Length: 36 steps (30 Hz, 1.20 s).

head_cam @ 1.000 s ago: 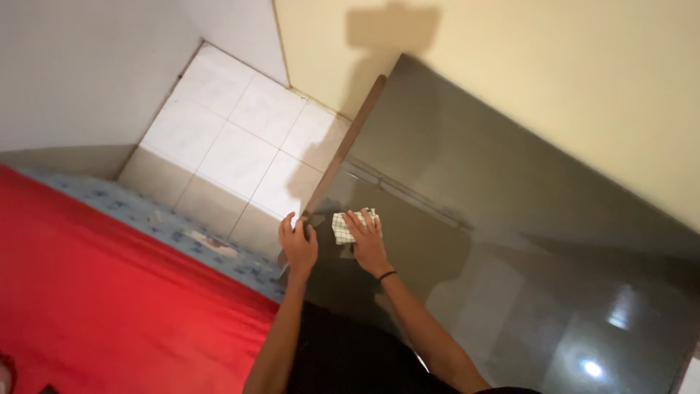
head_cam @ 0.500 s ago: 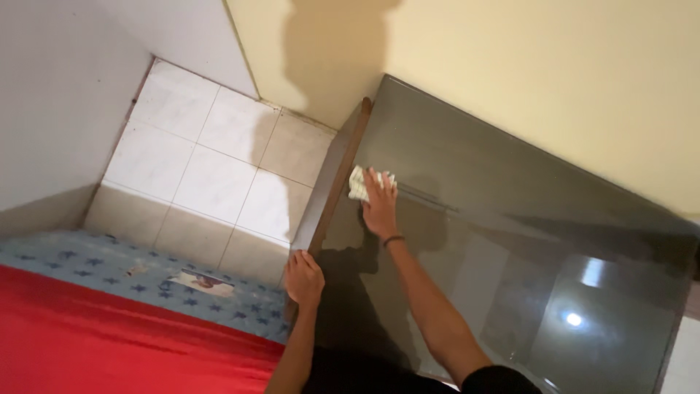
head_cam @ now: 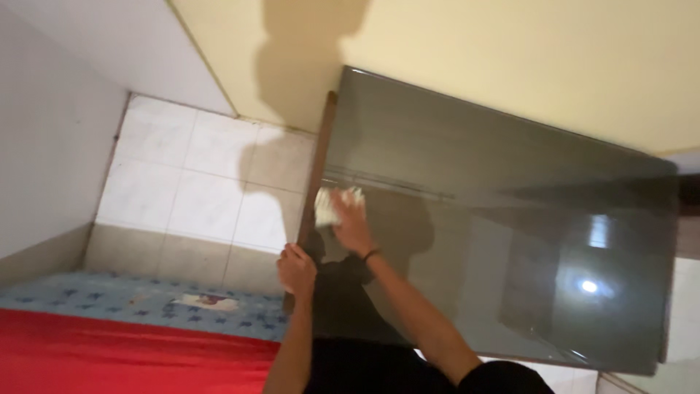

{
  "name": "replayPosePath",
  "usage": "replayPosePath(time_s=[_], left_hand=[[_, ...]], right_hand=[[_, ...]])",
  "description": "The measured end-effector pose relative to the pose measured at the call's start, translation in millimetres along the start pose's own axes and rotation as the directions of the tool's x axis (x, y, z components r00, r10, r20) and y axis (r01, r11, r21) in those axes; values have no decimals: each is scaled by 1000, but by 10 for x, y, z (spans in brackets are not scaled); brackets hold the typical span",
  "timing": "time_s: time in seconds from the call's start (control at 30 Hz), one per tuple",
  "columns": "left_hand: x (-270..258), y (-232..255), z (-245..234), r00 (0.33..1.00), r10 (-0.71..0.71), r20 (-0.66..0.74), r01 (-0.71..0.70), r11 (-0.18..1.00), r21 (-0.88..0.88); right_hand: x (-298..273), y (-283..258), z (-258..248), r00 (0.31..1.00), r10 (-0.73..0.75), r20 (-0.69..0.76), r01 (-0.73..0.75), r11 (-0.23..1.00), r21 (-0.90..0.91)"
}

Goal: The person wipes the surface of a dark brown cabinet door with a white cloth. They move the cloth back and forth across the surface, covering different areas of the cabinet door.

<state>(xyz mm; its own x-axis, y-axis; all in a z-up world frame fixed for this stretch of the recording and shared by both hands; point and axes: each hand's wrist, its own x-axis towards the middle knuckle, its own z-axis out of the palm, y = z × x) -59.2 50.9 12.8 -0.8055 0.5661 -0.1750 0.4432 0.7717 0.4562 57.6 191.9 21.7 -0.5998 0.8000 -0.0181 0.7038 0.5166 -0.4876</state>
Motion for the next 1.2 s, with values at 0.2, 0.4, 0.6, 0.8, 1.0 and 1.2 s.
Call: replayPosePath(time_s=[0.2, 0.4, 0.6, 0.8, 1.0, 1.2], left_hand=[[48, -2, -4, 998, -27, 56, 28, 999, -16], [92, -250, 43, 971, 211, -110, -222, 970, -100], [-879, 69, 165, 740, 604, -296, -630, 777, 9], [-2826, 733, 718, 522, 849, 80, -752, 502, -427], [-3026, 749, 600, 350, 888, 299, -762, 455, -461], [-2929, 312, 602, 661, 746, 78, -675, 637, -371]], right_hand=[[-1226, -371, -362, 991, -91, 97, 76, 986, 146], [-2107, 177, -638, 992, -76, 103, 71, 996, 44], [-3354, 1094, -903, 959, 181, -219, -156, 979, 129], [-4763, 1756, -1538, 804, 446, -393, -473, 880, 32], [-5269, 1840, -1688, 744, 556, -370, -571, 817, 81], [-5051, 1784, -1485, 694, 666, -273, -666, 738, 110]])
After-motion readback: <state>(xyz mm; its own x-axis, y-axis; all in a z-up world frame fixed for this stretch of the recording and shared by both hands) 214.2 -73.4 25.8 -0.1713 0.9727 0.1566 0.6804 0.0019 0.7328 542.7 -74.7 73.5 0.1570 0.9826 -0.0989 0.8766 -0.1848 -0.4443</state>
